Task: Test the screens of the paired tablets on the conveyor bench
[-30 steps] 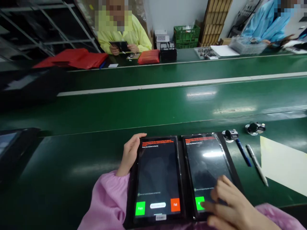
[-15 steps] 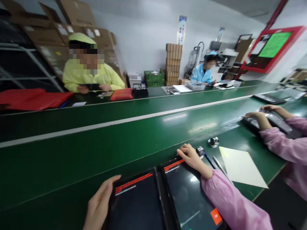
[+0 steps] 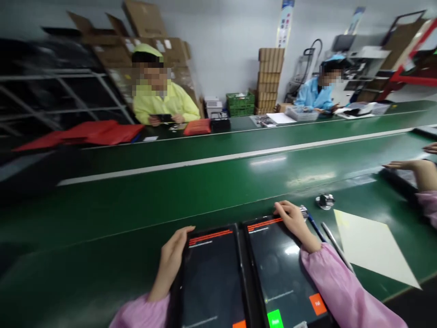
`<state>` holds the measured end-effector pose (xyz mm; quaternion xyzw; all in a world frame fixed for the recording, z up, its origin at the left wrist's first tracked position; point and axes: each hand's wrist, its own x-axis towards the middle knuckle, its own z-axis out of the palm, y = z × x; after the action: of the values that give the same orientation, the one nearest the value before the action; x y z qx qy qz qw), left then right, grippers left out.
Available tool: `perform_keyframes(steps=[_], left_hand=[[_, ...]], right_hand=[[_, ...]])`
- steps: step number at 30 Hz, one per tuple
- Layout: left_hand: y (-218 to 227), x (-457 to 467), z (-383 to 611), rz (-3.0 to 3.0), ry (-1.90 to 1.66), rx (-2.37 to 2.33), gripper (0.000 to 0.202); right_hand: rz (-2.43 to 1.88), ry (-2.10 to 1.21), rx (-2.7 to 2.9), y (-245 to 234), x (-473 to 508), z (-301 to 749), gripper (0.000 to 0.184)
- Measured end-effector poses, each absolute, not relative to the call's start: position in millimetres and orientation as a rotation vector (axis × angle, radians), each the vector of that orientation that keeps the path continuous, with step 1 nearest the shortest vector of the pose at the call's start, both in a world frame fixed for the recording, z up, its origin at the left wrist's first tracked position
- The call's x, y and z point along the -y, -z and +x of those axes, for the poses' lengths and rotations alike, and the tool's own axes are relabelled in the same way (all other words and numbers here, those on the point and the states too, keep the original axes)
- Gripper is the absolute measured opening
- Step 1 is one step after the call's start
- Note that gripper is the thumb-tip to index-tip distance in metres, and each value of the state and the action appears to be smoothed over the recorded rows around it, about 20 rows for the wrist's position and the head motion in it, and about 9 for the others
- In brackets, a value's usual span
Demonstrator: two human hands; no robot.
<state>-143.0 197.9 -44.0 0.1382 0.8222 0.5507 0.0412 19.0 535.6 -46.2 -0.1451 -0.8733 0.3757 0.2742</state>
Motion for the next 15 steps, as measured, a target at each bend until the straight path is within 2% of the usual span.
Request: perform_keyframes(steps=[9,11,13,15], left_hand=[[39.0,-203.6,-135.8,0.349,-1.899,-2.359,0.076],[38.1,-190.8,-120.7,0.315,-1.930,-2.357,0.073],[41.5,-170.5,-96.5,0.255,-1.976,-2.329,0.069],[50.0,-148.1,-67.0,0.159,-2.017,-2.272,0.067]], right_hand=[[-0.325,-0.930,2.317,27.3,-533.7,17.3,0.079],[-0.236,-0.917,2.335,13.4,-517.9,36.2,0.071],[-0.044,-0.912,2.395,1.2,-494.5,67.3,0.054],[0.360,-0.833,2.506,-4.8,-467.9,102.4,0.039]])
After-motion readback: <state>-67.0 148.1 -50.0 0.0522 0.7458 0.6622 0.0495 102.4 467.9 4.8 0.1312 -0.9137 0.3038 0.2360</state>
